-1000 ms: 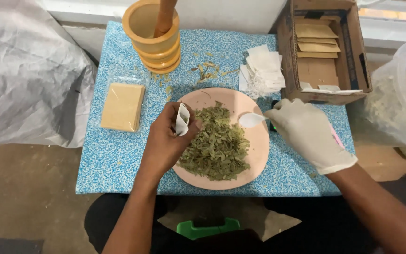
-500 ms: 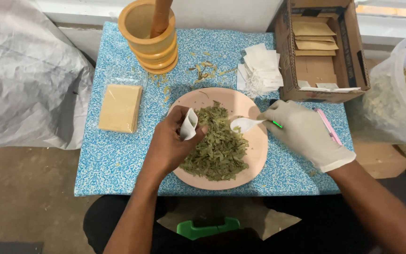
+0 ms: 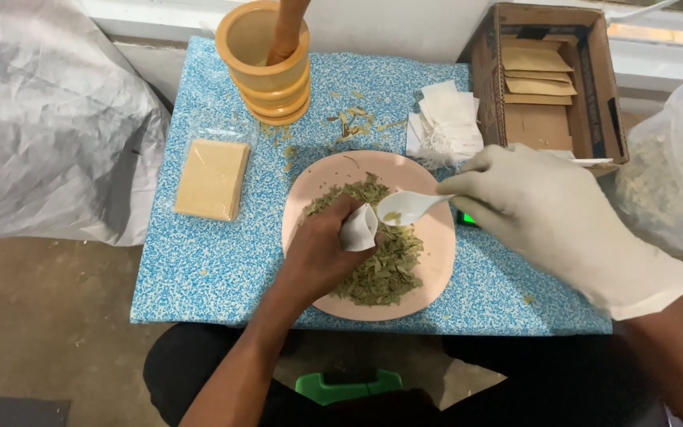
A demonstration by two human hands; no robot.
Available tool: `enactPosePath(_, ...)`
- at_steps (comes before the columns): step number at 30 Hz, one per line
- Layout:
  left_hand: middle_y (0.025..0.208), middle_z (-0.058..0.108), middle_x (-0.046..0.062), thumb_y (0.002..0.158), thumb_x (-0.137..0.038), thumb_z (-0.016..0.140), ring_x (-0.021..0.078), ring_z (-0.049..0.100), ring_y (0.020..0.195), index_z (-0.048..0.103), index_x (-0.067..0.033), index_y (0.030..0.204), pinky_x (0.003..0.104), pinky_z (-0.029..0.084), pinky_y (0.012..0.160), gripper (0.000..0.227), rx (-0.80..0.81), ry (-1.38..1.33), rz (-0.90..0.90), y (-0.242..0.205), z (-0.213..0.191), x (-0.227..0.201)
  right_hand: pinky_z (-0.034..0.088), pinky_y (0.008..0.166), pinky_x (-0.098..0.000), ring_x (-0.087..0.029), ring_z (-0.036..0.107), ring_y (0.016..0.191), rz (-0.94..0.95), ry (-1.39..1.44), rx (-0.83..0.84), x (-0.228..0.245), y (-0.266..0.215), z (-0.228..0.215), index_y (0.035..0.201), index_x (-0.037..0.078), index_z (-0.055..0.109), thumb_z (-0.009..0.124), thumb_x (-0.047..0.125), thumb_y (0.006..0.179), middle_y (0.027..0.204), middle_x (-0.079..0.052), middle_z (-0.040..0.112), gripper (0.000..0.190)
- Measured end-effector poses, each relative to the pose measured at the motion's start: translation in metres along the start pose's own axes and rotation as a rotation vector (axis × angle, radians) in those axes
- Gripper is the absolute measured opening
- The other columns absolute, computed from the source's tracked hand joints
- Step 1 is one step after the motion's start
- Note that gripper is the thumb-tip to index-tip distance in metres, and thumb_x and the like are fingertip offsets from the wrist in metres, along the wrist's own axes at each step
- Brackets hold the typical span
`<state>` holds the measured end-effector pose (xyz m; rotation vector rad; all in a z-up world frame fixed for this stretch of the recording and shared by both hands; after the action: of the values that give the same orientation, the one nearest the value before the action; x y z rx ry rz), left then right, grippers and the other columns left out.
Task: Filling small white tea bags with dried green herbs using a spoon, weighing them, and sealing them with a pink handheld heat sealer.
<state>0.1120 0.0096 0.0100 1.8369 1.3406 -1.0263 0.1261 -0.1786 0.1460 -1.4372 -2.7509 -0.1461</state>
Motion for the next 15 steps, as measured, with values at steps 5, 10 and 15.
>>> enactPosePath(5, 0.121, 0.083, 0.012, 0.091, -0.031, 0.089, 0.0324, 0.079, 0.098, 0.067, -0.0130, 0.125, 0.048, 0.057, 0.068, 0.045, 0.017, 0.031, -0.050, 0.001, 0.007, 0.010, 0.043, 0.052, -0.0466, -0.031, 0.055, 0.059, 0.289, -0.067, 0.203, 0.035, 0.027, -0.016, 0.095, 0.016, 0.072, 0.058, 0.024, 0.105, 0.070, -0.009, 0.061, 0.020)
enactPosePath(10, 0.123, 0.083, 0.015, 0.091, -0.030, 0.090, 0.0374, 0.079, 0.103, 0.067, -0.0123, 0.126, 0.053, 0.055, 0.070, 0.045, -0.011, 0.056, -0.040, 0.001, 0.007, 0.015, 0.031, 0.055, -0.0357, -0.018, 0.044, 0.057, -0.257, -0.806, -0.125, 0.078, 0.006, -0.007, 0.079, 0.028, 0.051, 0.075, -0.018, 0.079, 0.067, 0.004, 0.041, 0.052)
enactPosePath(15, 0.115, 0.084, 0.014, 0.088, -0.029, 0.091, 0.0372, 0.079, 0.097, 0.064, -0.0153, 0.126, 0.049, 0.055, 0.064, 0.048, -0.122, 0.018, -0.030, 0.000, -0.012, 0.021, 0.060, 0.041, -0.0437, -0.025, 0.063, 0.059, 0.233, -0.512, 0.127, 0.039, 0.005, -0.024, 0.099, 0.021, 0.066, 0.066, 0.009, 0.117, 0.084, 0.004, 0.071, 0.022)
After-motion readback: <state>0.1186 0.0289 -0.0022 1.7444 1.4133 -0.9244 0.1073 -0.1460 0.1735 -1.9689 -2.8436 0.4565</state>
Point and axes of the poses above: each hand's wrist, its own y-axis towards the middle knuckle, its own z-axis out of the palm, x = y × z, the point moved 10 cm from there along y, towards the middle knuckle
